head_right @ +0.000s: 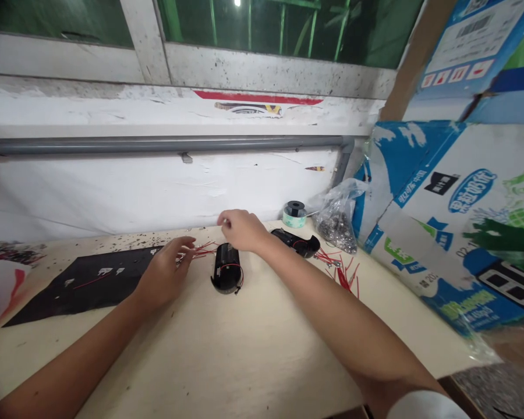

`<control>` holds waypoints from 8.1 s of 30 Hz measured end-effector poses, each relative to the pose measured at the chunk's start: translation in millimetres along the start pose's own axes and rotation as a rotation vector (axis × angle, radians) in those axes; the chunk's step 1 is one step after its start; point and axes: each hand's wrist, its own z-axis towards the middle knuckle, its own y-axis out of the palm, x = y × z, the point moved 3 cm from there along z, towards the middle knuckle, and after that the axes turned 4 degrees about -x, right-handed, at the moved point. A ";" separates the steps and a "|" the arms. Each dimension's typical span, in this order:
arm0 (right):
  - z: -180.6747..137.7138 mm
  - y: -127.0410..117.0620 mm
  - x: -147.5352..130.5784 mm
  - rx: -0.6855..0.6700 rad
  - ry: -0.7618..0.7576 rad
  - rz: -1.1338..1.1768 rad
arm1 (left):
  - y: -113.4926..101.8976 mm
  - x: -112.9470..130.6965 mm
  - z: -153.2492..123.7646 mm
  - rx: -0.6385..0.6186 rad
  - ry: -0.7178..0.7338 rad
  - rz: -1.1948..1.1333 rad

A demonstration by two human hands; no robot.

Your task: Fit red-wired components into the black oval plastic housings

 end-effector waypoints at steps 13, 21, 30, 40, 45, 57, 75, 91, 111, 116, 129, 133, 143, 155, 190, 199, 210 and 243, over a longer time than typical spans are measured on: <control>-6.3 -45.9 34.9 -0.396 0.247 -0.166 | 5.6 -2.3 -1.1 0.003 0.038 0.088; -5.5 -30.6 21.2 -0.452 0.081 -0.031 | 9.9 10.9 -3.7 -0.019 0.175 0.099; -4.4 -25.5 26.3 -0.421 0.179 -0.052 | 16.7 3.2 -4.6 -0.043 0.217 0.186; -5.6 -25.9 28.5 -0.444 0.171 -0.005 | 14.1 6.4 -4.5 0.000 0.213 0.201; -6.3 -22.9 30.8 -0.511 0.219 -0.013 | 7.9 10.2 -3.8 0.012 0.143 0.210; -6.2 -19.3 26.4 -0.496 0.163 -0.084 | 9.8 8.8 -4.3 0.008 0.218 0.308; -5.3 -13.4 22.8 -0.491 0.077 -0.030 | 5.1 11.6 -5.5 0.070 0.181 0.223; -4.4 -6.2 13.1 -0.484 0.015 0.194 | 8.0 16.5 -6.5 0.085 0.339 0.116; -0.1 27.5 10.4 -0.443 0.033 0.683 | 11.3 18.3 -7.8 0.033 0.229 -0.023; -0.6 22.0 11.1 -0.470 0.072 0.649 | 15.1 14.4 -7.4 0.001 0.267 -0.105; -1.1 29.6 11.0 -0.516 0.077 0.713 | 15.8 19.0 -6.3 -0.001 0.201 -0.286; -2.8 29.1 6.4 -0.517 0.103 0.743 | 15.3 18.7 -6.6 0.000 0.169 -0.284; -2.4 34.8 5.3 -0.511 0.097 0.786 | 16.9 19.7 -8.8 -0.013 0.084 -0.483; -2.6 33.8 0.4 -0.498 0.103 0.705 | 18.9 18.9 -8.7 -0.015 0.139 -0.493; -0.9 34.8 22.8 -0.563 0.112 0.658 | 18.1 15.7 -7.7 -0.036 0.122 -0.289; -3.8 33.6 12.7 -0.565 0.100 0.652 | 16.4 22.3 -8.0 -0.074 0.110 -0.355; -5.2 35.6 6.0 -0.530 0.110 0.677 | 19.4 17.7 -6.6 -0.094 0.062 -0.439; -11.1 29.9 -12.6 -0.486 -0.108 0.386 | 11.3 20.4 -5.9 -0.033 0.028 -0.396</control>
